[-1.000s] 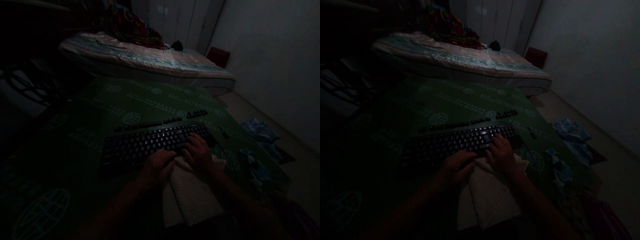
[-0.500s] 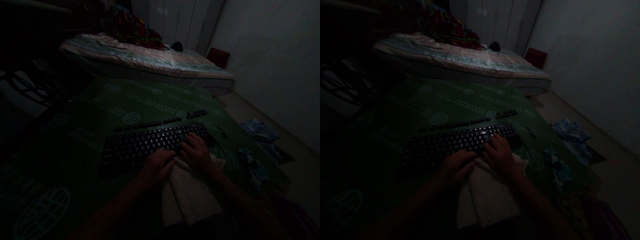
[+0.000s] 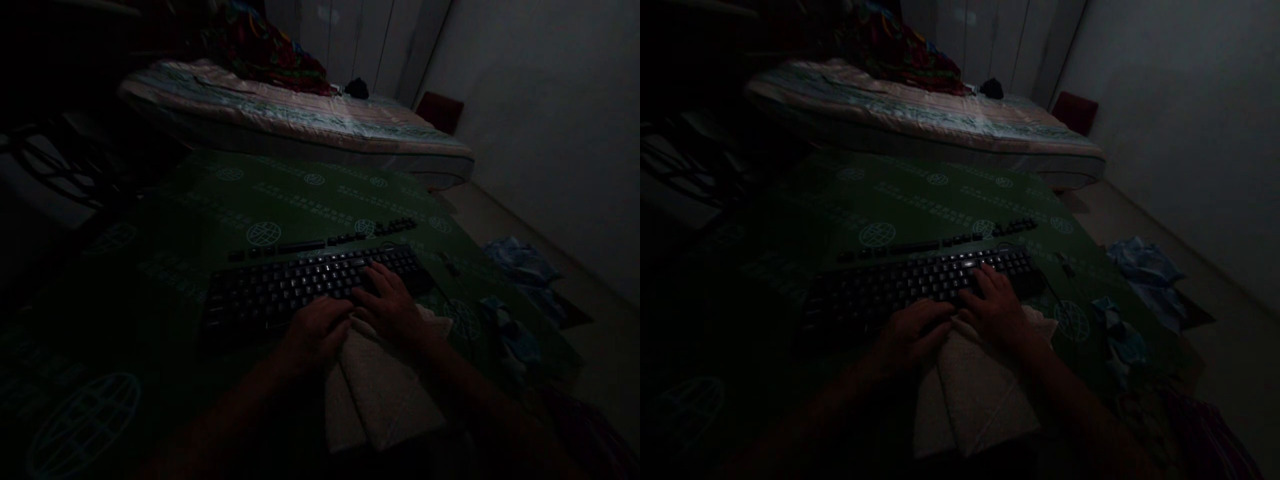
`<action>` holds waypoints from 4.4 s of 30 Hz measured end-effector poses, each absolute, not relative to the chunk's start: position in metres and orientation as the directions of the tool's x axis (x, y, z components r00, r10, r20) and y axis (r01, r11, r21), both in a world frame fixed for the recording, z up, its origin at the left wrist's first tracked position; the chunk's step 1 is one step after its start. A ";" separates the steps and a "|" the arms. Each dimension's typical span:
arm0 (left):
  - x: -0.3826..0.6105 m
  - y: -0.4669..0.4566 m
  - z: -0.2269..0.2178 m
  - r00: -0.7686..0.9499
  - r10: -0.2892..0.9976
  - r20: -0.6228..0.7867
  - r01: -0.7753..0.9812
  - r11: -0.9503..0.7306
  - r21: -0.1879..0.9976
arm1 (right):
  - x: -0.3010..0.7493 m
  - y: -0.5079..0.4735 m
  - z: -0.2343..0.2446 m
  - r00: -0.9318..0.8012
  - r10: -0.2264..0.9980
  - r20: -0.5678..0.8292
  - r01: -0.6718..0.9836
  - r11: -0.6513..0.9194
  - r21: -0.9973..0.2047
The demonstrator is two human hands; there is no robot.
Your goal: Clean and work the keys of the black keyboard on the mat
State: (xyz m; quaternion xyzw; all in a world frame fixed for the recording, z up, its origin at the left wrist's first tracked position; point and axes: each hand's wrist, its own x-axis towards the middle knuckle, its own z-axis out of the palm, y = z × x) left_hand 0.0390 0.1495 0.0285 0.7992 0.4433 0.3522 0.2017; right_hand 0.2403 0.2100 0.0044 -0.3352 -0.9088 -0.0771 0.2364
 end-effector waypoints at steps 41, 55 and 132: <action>0.046 0.154 0.016 0.396 0.665 0.633 0.666 -0.683 0.300 | 0.242 0.207 0.002 -0.491 0.579 0.651 0.724 0.687 -0.063; 0.053 0.161 0.015 0.478 0.765 0.432 0.787 -0.591 0.178 | 0.241 0.209 0.000 -0.507 0.609 0.610 0.732 0.678 -0.069; 0.057 0.163 0.021 0.517 0.766 0.383 0.774 -0.609 0.173 | 0.242 0.211 -0.002 -0.565 0.571 0.596 0.690 0.723 -0.038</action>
